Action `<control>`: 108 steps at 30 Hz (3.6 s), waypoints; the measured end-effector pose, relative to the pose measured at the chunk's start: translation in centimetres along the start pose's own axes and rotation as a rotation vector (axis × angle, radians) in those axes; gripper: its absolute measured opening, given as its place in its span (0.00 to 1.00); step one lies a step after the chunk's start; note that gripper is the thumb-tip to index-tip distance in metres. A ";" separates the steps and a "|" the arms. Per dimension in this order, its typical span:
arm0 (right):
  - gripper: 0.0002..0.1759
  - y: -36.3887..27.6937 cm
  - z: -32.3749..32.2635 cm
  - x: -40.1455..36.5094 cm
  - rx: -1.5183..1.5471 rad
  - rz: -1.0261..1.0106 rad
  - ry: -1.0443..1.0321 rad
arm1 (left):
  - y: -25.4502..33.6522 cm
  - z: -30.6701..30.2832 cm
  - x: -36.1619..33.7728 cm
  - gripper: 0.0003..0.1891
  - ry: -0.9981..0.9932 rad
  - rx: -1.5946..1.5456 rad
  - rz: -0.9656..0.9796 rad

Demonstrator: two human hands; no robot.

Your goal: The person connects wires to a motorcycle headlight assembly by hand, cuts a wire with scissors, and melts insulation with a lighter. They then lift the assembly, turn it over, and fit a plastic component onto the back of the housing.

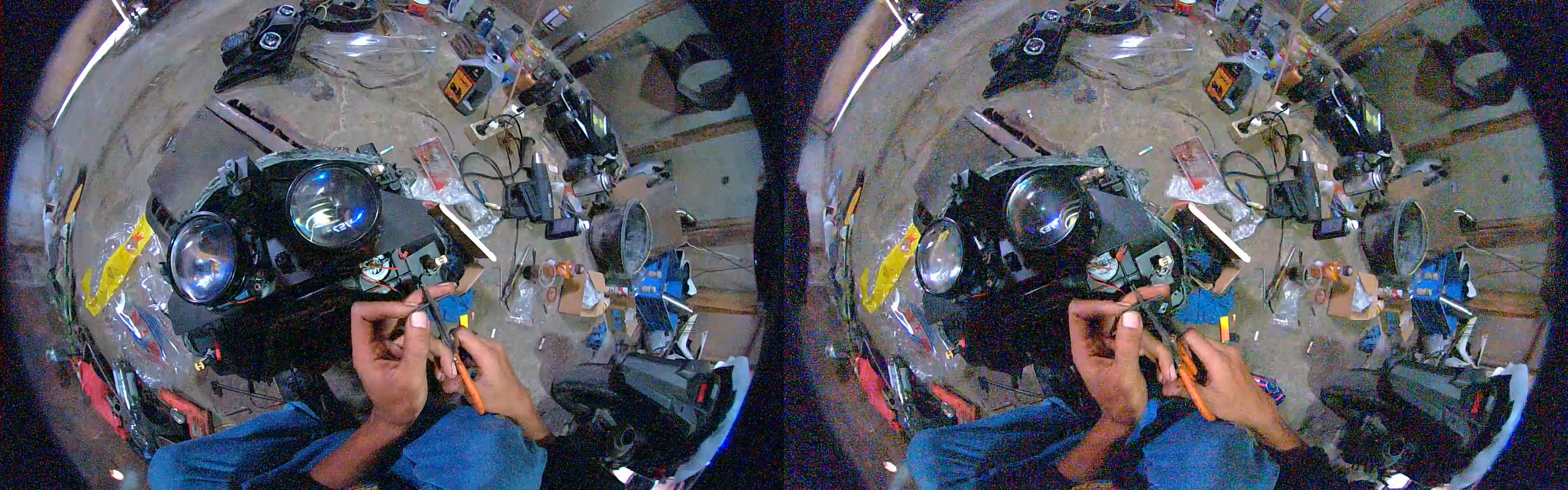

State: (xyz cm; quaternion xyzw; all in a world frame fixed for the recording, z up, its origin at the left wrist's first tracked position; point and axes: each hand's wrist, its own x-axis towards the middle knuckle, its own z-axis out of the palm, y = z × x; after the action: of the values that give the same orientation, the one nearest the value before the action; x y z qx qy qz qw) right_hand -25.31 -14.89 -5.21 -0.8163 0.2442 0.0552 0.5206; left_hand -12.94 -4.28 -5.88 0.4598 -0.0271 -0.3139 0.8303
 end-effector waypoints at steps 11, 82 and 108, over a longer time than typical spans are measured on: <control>0.24 2.8 -0.1 -4.3 0.195 0.129 0.095 | -3.4 1.4 -0.9 0.07 -0.209 -0.003 -0.085; 0.14 -0.7 1.6 1.0 -0.086 -0.325 0.572 | -0.2 -0.4 -4.1 0.07 0.263 0.076 -0.211; 0.11 -6.7 -3.6 7.7 -0.219 -0.488 0.498 | 2.8 3.0 1.3 0.22 0.226 0.102 -0.286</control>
State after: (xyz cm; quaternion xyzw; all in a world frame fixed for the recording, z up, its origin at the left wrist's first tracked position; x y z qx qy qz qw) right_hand -16.14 -18.44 -0.73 -0.8897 0.1542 -0.2456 0.3526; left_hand -11.48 -6.20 -2.31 0.5329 0.1160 -0.3732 0.7506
